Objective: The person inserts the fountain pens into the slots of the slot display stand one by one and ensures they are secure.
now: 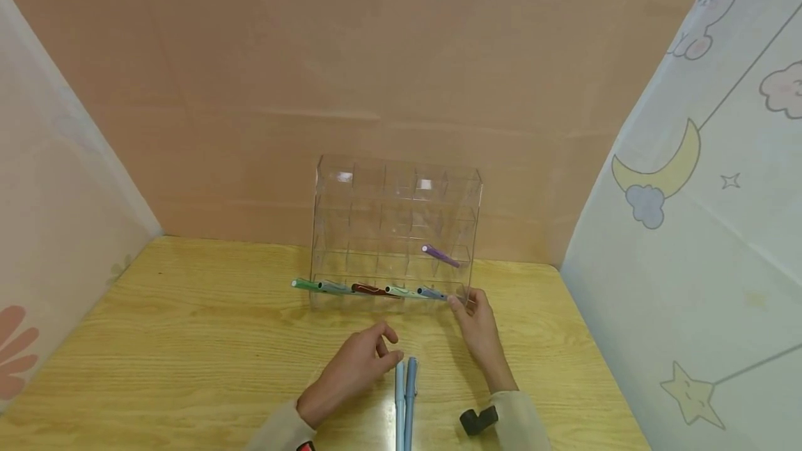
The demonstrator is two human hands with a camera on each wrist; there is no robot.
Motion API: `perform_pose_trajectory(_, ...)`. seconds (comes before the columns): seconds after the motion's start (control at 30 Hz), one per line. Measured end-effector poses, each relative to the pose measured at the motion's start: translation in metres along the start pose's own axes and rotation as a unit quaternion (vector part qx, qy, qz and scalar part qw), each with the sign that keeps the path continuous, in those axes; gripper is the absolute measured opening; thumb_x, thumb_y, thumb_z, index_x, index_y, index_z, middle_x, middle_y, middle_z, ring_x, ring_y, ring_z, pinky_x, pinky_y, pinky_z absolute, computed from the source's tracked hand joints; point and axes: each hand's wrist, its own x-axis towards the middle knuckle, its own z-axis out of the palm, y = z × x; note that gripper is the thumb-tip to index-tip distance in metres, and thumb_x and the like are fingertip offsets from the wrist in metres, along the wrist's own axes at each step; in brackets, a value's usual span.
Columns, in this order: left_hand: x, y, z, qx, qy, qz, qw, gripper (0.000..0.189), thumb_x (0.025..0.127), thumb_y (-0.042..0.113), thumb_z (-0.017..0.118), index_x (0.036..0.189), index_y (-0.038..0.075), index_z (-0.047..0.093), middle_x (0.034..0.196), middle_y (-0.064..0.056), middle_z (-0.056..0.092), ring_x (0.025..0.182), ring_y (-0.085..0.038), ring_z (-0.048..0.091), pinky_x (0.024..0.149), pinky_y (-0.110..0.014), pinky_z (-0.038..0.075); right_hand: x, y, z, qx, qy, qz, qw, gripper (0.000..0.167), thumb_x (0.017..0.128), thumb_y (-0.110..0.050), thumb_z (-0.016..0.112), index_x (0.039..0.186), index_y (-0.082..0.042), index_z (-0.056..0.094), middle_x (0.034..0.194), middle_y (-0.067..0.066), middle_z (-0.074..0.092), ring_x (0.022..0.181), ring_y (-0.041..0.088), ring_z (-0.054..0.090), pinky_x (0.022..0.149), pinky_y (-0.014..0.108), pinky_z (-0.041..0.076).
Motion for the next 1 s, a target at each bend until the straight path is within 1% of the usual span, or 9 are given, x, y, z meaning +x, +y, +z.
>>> perform_pose_trajectory(0.17,0.001,-0.006,0.004,0.001,-0.008,-0.012,0.9999,0.026,0.101,0.026,0.073,0.116,0.005,0.066,0.081,0.000,0.070,0.065,-0.013,0.058,0.057,-0.028,0.046,0.000,-0.001,0.000,0.002,0.000,0.000,1.0000,0.069,0.107,-0.047,0.062,0.150,0.003,0.042,0.157,0.028,0.048,0.149,0.052,0.048,0.119,0.062,0.045)
perform_pose_trajectory(0.37,0.002,-0.010,0.011,0.002,-0.030,-0.017,0.9994,0.023,0.101,0.025,0.073,0.112,0.006,0.068,0.084,-0.001,0.074,0.069,-0.012,0.060,0.062,-0.028,0.046,-0.001,-0.002,-0.001,0.002,0.002,-0.003,1.0000,0.069,0.107,-0.047,0.062,0.150,0.003,0.042,0.157,0.028,0.048,0.148,0.052,0.048,0.119,0.063,0.044)
perform_pose_trajectory(0.57,0.004,-0.013,0.020,0.004,-0.044,-0.028,0.9987,0.023,0.101,0.024,0.073,0.114,0.007,0.066,0.081,0.001,0.070,0.067,-0.011,0.058,0.059,-0.027,0.044,0.000,0.000,0.000,0.003,0.002,-0.001,1.0000,0.068,0.107,-0.045,0.063,0.149,0.004,0.042,0.155,0.028,0.049,0.147,0.051,0.050,0.119,0.061,0.045)
perform_pose_trajectory(0.7,0.006,-0.013,0.024,0.011,-0.047,-0.034,0.9982,0.023,0.100,0.024,0.073,0.115,0.007,0.066,0.079,0.002,0.068,0.066,-0.011,0.056,0.058,-0.026,0.042,-0.001,-0.001,0.000,0.004,0.000,0.002,1.0000,0.067,0.107,-0.044,0.063,0.150,0.004,0.042,0.155,0.028,0.050,0.147,0.051,0.050,0.119,0.061,0.046)
perform_pose_trajectory(0.9,0.007,-0.012,0.024,0.027,-0.048,-0.033,0.9979,0.023,0.100,0.025,0.074,0.113,0.008,0.066,0.076,0.003,0.066,0.063,-0.010,0.054,0.056,-0.025,0.040,-0.001,-0.001,-0.001,0.007,0.000,-0.001,1.0000,0.067,0.107,-0.044,0.063,0.149,0.004,0.042,0.155,0.029,0.049,0.147,0.052,0.049,0.118,0.062,0.046)
perform_pose_trajectory(1.0,0.007,-0.012,0.024,0.033,-0.049,-0.026,0.9979,0.023,0.099,0.024,0.074,0.113,0.007,0.066,0.074,0.003,0.065,0.061,-0.010,0.053,0.055,-0.025,0.039,-0.001,-0.001,-0.001,0.008,0.000,0.000,1.0000,0.067,0.107,-0.043,0.063,0.149,0.004,0.042,0.156,0.029,0.049,0.147,0.052,0.049,0.119,0.063,0.045)
